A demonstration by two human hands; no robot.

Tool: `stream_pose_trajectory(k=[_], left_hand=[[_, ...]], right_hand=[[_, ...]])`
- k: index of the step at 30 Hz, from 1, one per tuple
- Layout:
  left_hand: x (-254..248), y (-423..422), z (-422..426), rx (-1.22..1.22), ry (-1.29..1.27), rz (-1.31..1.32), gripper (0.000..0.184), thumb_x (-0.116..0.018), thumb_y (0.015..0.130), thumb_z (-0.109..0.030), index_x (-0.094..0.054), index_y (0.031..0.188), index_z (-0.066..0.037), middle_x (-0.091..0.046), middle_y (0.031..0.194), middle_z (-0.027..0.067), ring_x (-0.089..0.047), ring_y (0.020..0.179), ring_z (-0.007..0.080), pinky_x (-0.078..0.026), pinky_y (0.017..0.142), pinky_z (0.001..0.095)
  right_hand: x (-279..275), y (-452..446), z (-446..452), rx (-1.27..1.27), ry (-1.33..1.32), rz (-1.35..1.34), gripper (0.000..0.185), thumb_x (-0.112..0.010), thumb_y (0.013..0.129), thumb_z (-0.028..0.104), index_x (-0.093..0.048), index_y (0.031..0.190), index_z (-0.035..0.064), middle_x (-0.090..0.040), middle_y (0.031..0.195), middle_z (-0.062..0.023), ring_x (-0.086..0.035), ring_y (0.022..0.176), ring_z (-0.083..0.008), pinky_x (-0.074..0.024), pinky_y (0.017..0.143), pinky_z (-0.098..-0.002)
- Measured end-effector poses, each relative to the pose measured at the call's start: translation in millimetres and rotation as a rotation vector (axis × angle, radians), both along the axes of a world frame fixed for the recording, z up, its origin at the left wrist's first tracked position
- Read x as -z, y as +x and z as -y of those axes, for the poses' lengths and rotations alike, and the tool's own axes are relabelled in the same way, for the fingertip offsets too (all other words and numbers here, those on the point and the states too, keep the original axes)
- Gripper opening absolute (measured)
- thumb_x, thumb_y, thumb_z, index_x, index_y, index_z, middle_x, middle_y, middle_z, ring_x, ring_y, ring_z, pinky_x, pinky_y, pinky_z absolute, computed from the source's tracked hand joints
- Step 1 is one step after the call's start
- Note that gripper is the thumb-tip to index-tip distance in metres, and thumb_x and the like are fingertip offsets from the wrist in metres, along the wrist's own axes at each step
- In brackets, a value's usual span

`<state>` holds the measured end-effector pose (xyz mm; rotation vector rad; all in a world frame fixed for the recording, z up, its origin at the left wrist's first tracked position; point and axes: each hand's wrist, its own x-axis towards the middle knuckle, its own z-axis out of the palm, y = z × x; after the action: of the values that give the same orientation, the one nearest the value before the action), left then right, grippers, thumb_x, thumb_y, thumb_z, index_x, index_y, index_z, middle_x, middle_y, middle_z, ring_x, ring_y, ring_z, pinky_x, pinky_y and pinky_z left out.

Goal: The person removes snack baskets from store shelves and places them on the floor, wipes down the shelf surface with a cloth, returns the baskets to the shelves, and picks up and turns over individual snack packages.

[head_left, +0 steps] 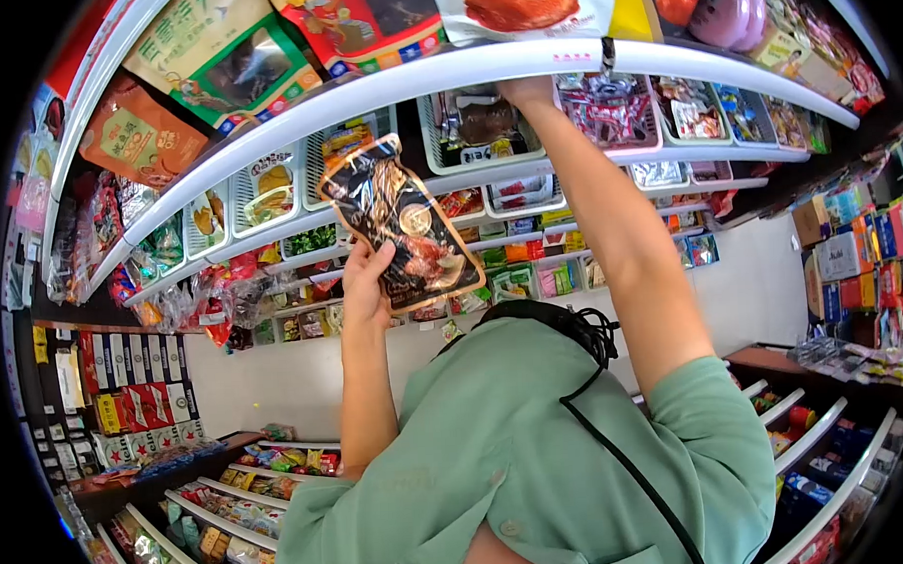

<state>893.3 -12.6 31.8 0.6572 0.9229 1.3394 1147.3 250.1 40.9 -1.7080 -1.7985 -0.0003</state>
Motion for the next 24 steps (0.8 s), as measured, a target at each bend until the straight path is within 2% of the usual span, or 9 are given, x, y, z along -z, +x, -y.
stream_pose_trajectory(k=[2,4,6,7,8,11,12,18,24], left_hand=[[5,-12,6,-0.015,0.018,0.005,0.036,-0.058,0.084,-0.008,-0.046,0.117,0.001,-0.059,0.111,0.0134,-0.062,0.097,0.0246,-0.053,0.083,0.0383],[8,-24,13,-0.034,-0.004,0.039,0.035,-0.058,0.085,-0.008,-0.047,0.116,0.001,-0.06,0.11,0.0132,-0.062,0.097,0.0246,-0.053,0.083,0.0378],[2,-29,13,-0.058,-0.012,0.051,0.032,-0.058,0.086,-0.009,-0.048,0.115,0.0,-0.061,0.108,0.0127,-0.063,0.094,0.0233,-0.053,0.082,0.0362],[0,-32,10,-0.078,-0.02,0.044,0.03,-0.058,0.085,-0.006,-0.049,0.113,0.0,-0.061,0.107,0.0131,-0.063,0.092,0.0224,-0.054,0.08,0.0353],[-2,-36,8,-0.095,-0.034,0.037,0.028,-0.058,0.084,-0.004,-0.05,0.111,0.0,-0.061,0.106,0.0135,-0.064,0.09,0.0216,-0.054,0.078,0.0345],[-20,-36,-12,-0.143,-0.075,-0.045,0.034,-0.06,0.084,-0.008,-0.049,0.115,0.001,-0.061,0.104,0.0131,-0.064,0.088,0.0206,-0.054,0.077,0.0326],[-26,-36,-19,-0.135,-0.111,-0.095,0.036,-0.061,0.084,-0.009,-0.048,0.116,0.002,-0.061,0.104,0.0132,-0.063,0.088,0.0205,-0.054,0.076,0.0321],[-31,-33,-102,-0.01,-0.037,-0.286,0.043,-0.07,0.079,-0.019,-0.051,0.109,0.006,-0.062,0.099,0.0121,-0.064,0.081,0.0182,-0.052,0.072,0.0299],[-7,-35,-191,0.019,-0.036,-0.592,0.047,-0.076,0.071,-0.014,-0.057,0.109,0.003,-0.064,0.101,0.0111,-0.063,0.085,0.019,-0.05,0.073,0.031]], right_hand=[[7,0,0,-0.09,0.167,-0.009,0.04,-0.06,0.078,0.033,-0.059,0.108,0.0067,-0.06,0.108,-0.0179,-0.055,0.104,-0.034,-0.0434,0.088,-0.0398],[33,1,11,-0.258,0.038,-0.437,0.041,-0.064,0.077,0.033,-0.06,0.105,0.0034,-0.061,0.106,-0.0193,-0.057,0.099,-0.0352,-0.0445,0.086,-0.0401],[0,5,58,-0.16,-0.147,-0.332,0.036,-0.069,0.078,0.028,-0.063,0.1,-0.0003,-0.067,0.094,-0.0153,-0.063,0.087,-0.0247,-0.0463,0.081,-0.0338],[7,16,64,-0.316,-0.16,-0.651,0.036,-0.069,0.077,0.031,-0.065,0.095,0.0004,-0.065,0.093,-0.0182,-0.063,0.086,-0.0306,-0.0467,0.079,-0.036],[-4,23,80,-0.234,-0.078,-0.56,0.036,-0.069,0.077,0.027,-0.063,0.097,-0.0023,-0.067,0.087,-0.0168,-0.064,0.08,-0.0253,-0.0471,0.075,-0.0335],[-36,50,117,-0.022,-0.104,-1.02,0.02,-0.067,0.082,0.02,-0.065,0.089,0.0018,-0.067,0.083,-0.0086,-0.061,0.074,-0.0126,-0.0474,0.063,-0.0272],[-20,69,115,-0.101,0.014,-1.204,0.014,-0.065,0.084,0.014,-0.063,0.091,0.0023,-0.066,0.085,-0.0076,-0.061,0.074,-0.0107,-0.0467,0.058,-0.0246],[-3,121,165,-0.07,-0.105,-2.012,0.015,-0.059,0.088,0.017,-0.057,0.09,0.0017,-0.059,0.085,-0.0069,-0.055,0.077,-0.0154,-0.051,0.07,-0.0262],[3,142,226,-0.078,-0.064,-2.159,0.015,-0.053,0.092,0.017,-0.056,0.091,0.0024,-0.058,0.085,-0.007,-0.055,0.078,-0.0148,-0.0515,0.07,-0.0262]])
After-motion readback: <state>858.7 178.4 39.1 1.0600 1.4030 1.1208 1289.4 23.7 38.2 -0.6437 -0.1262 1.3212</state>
